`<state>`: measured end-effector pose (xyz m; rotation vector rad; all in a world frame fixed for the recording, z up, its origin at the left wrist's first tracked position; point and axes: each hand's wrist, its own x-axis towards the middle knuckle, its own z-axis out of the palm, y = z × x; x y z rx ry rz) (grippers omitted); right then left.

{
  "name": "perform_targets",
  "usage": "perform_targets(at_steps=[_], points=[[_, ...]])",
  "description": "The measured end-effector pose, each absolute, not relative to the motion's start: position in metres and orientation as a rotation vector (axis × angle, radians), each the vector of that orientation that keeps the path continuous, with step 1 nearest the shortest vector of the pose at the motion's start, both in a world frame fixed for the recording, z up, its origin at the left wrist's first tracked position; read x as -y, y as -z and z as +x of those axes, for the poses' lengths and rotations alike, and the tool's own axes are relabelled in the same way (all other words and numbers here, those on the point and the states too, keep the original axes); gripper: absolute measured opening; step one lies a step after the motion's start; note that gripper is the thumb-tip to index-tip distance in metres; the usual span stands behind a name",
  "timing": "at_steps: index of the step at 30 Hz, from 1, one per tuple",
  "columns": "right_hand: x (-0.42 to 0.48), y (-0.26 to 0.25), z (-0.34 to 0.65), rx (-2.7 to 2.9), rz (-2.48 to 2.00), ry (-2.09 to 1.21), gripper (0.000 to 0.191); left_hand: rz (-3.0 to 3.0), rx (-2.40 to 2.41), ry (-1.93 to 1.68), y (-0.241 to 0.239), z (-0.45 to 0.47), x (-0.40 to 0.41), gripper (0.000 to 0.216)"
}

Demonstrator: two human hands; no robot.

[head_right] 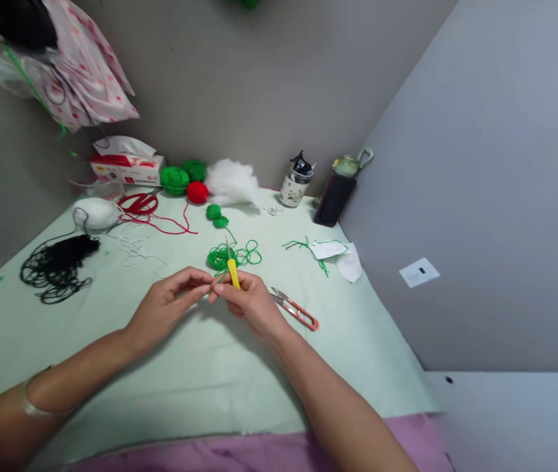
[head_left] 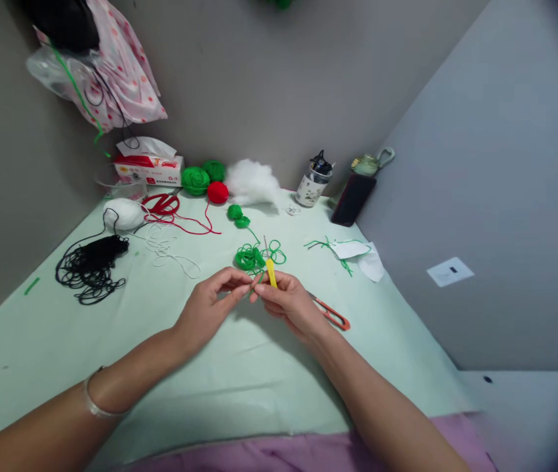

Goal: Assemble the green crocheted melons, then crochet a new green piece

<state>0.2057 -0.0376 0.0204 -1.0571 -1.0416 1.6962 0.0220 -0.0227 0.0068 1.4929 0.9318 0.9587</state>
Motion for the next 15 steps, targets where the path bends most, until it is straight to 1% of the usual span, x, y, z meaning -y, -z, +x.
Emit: perform_targets(at_steps=[5, 10, 15], points=[[0.0386, -0.0234, 0.2023, 1.061, -1.119, -1.571, 0.034, 1.406, -0.944, -0.907, -0.0108, 0.0213, 0.0222, 0.015], [0.0376, -0.0181, 0.2037, 1.064, -1.194, -1.444, 0.032, 1.319, -0.930, -0.891, -0.0143, 0.0229, 0.0225, 0.017], [0.0383, -0.0170, 0.2024, 1.122, -1.221, -1.402, 0.034, 1.180, -0.894, -0.873, -0.0100, 0.0258, 0.0222, 0.021]])
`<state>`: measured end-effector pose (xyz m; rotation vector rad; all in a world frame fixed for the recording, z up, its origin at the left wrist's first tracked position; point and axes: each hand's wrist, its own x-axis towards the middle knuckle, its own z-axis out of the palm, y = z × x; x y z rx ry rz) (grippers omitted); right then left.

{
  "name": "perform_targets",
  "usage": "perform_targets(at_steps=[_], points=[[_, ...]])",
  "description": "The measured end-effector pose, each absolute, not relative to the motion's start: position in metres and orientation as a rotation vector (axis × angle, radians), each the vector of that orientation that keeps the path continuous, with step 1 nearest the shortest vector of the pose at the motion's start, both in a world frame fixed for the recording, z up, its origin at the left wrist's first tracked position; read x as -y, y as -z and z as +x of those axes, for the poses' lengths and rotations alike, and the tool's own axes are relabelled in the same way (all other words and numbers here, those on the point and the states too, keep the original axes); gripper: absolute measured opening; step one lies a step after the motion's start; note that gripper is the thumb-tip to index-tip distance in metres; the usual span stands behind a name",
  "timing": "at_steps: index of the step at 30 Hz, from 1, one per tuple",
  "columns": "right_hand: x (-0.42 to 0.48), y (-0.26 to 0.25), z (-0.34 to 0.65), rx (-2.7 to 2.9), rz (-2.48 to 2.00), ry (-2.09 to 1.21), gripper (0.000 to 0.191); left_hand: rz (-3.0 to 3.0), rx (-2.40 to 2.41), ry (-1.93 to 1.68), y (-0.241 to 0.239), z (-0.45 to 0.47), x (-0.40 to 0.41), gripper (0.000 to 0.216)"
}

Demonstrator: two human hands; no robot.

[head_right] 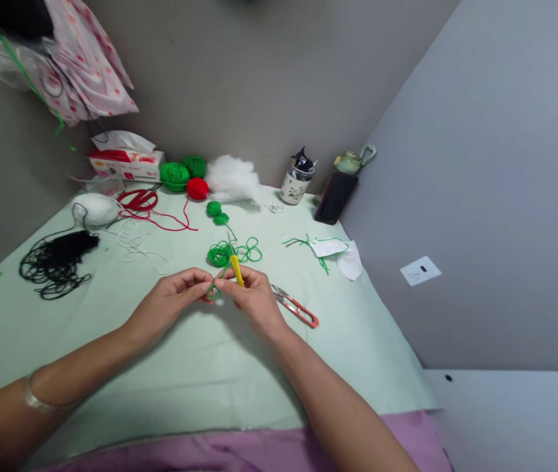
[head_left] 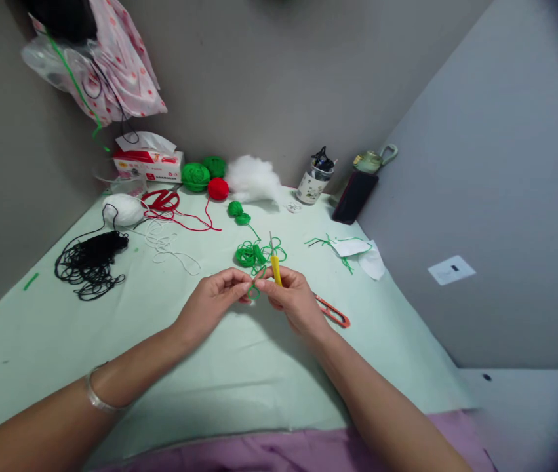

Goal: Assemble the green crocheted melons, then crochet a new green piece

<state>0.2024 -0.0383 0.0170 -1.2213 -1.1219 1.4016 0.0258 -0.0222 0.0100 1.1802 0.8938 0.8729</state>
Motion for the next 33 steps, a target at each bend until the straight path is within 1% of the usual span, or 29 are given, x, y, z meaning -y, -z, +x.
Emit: perform_targets(at_steps=[4, 10, 12, 14, 19, 24, 29, 33], points=[[0.041, -0.019, 0.201, 1.229, -1.270, -1.218, 0.032, 1.062, -0.836, -0.858, -0.005, 0.028, 0.023, 0.024], [0.048, -0.016, 0.201, 1.451, -1.328, -0.857, 0.016, 0.954, -0.783, -0.827, -0.003, 0.028, 0.025, 0.024], [0.049, -0.016, 0.200, 1.496, -1.317, -0.792, 0.012, 0.937, -0.783, -0.822, -0.003, 0.027, 0.024, 0.023], [0.050, -0.016, 0.200, 1.492, -1.315, -0.805, 0.012, 0.928, -0.788, -0.815, -0.002, 0.027, 0.023, 0.022], [0.048, -0.021, 0.201, 1.345, -1.332, -0.969, 0.018, 0.921, -0.788, -0.785, -0.002, 0.026, 0.022, 0.020], [0.045, -0.025, 0.204, 1.223, -1.345, -1.031, 0.019, 0.912, -0.769, -0.741, -0.002, 0.025, 0.023, 0.019], [0.042, -0.023, 0.204, 1.119, -1.350, -1.100, 0.026, 0.888, -0.763, -0.746, -0.003, 0.024, 0.024, 0.018], [0.039, -0.027, 0.207, 1.023, -1.299, -1.258, 0.033, 0.851, -0.768, -0.764, -0.004, 0.024, 0.022, 0.018]])
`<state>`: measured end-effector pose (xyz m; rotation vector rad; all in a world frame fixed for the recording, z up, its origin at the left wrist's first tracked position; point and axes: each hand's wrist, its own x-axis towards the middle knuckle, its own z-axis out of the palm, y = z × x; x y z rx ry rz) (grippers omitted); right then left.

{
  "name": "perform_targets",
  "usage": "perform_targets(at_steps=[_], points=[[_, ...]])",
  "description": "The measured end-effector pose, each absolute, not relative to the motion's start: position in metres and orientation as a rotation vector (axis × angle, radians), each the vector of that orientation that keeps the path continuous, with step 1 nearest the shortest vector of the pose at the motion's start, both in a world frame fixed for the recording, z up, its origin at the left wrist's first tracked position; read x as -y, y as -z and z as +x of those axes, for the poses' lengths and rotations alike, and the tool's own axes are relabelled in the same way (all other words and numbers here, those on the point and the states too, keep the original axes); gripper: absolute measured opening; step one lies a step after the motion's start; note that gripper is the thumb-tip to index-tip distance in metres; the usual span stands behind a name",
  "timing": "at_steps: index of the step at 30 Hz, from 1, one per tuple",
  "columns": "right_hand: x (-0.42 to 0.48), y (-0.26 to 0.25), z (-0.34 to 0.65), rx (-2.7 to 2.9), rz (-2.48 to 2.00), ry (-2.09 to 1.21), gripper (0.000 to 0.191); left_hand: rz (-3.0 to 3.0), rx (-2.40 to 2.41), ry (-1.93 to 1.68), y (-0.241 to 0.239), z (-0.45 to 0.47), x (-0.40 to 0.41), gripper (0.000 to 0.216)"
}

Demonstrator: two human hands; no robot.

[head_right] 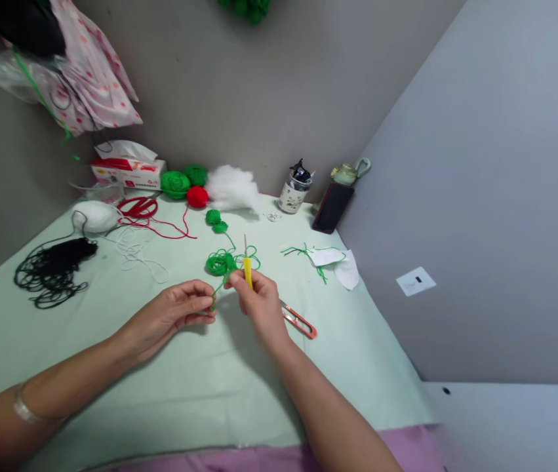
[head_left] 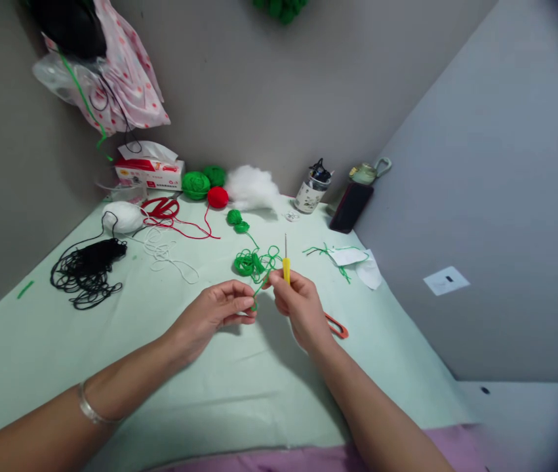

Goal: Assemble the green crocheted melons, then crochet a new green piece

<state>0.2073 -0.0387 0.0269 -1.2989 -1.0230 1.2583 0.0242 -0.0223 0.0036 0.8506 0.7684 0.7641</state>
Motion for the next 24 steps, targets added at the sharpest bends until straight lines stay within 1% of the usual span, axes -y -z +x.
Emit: perform_targets(at_steps=[3, 6, 12, 20, 24], points=[[0.037, -0.033, 0.212, 1.002, -1.231, -1.339, 0.044, 0.817, -0.784, -0.800, -0.005, 0.024, 0.021, 0.021], [0.039, -0.039, 0.215, 1.018, -1.183, -1.304, 0.047, 0.787, -0.798, -0.843, -0.008, 0.022, 0.019, 0.027], [0.049, -0.040, 0.210, 1.045, -1.083, -1.293, 0.040, 0.746, -0.819, -0.940, -0.015, 0.021, 0.020, 0.029], [0.056, -0.035, 0.208, 1.145, -1.060, -1.144, 0.022, 0.750, -0.807, -1.006, -0.023, 0.021, 0.024, 0.028], [0.056, -0.037, 0.208, 1.136, -1.048, -1.162, 0.016, 0.804, -0.843, -1.020, -0.023, 0.020, 0.023, 0.028]])
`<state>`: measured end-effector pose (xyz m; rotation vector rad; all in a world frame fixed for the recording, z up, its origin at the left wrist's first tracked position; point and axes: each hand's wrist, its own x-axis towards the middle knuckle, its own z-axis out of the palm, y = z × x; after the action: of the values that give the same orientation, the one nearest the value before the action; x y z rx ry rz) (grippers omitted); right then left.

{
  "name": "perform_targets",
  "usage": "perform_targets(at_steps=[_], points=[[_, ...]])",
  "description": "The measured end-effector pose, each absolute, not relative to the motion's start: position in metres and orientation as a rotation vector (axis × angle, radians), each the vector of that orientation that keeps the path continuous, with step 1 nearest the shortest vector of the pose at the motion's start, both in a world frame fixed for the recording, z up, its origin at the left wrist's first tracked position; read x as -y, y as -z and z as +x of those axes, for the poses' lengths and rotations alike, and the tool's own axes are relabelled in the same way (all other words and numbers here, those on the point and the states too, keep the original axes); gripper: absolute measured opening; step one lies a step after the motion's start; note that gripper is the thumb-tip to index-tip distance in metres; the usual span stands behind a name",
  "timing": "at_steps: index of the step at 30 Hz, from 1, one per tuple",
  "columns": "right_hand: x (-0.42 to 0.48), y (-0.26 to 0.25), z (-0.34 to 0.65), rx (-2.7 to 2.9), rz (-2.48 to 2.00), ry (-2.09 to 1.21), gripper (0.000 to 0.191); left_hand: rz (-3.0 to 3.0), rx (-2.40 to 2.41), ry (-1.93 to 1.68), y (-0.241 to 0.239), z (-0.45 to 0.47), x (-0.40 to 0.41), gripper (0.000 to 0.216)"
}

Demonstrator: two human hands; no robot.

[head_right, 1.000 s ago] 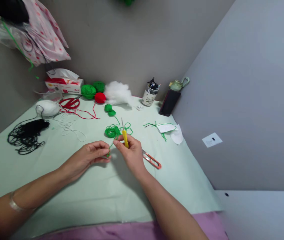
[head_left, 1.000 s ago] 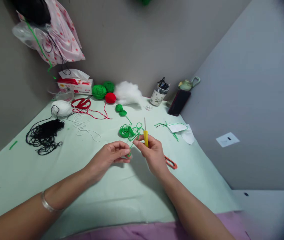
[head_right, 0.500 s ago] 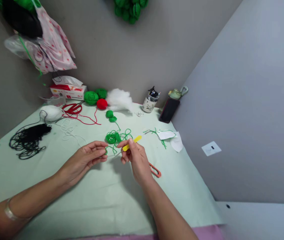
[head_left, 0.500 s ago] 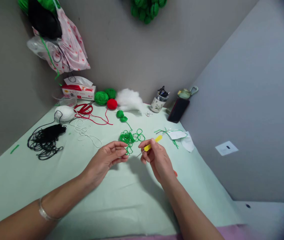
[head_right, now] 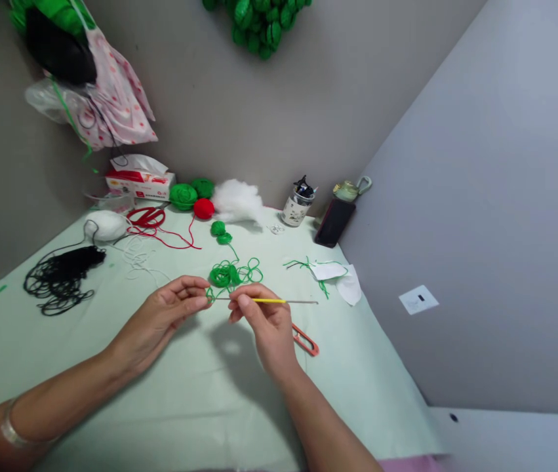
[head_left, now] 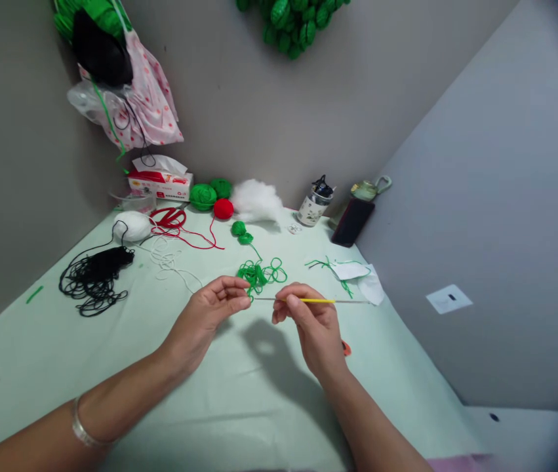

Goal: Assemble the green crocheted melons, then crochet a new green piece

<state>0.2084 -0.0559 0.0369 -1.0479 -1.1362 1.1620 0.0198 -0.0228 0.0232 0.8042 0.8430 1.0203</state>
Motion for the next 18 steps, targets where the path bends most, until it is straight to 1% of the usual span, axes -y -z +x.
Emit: perform_targets(at_steps=[2, 4, 6, 11, 18], points=[[0.055, -0.038, 0.210, 1.141, -1.034, -1.161, 0.023, 0.799, -0.829, -1.015, -0.023, 0.020, 0.022, 0.027], [0.053, -0.038, 0.211, 1.157, -1.038, -1.154, 0.037, 0.797, -0.818, -1.009, -0.023, 0.019, 0.022, 0.027], [0.051, -0.037, 0.213, 1.180, -1.093, -1.182, 0.043, 0.820, -0.828, -1.003, -0.023, 0.019, 0.023, 0.026], [0.050, -0.035, 0.207, 1.351, -1.271, -1.289, 0.030, 0.872, -0.825, -0.981, -0.020, 0.020, 0.026, 0.021], [0.049, -0.036, 0.200, 1.282, -1.296, -1.333, 0.027, 0.878, -0.796, -0.912, -0.012, 0.025, 0.028, 0.018]])
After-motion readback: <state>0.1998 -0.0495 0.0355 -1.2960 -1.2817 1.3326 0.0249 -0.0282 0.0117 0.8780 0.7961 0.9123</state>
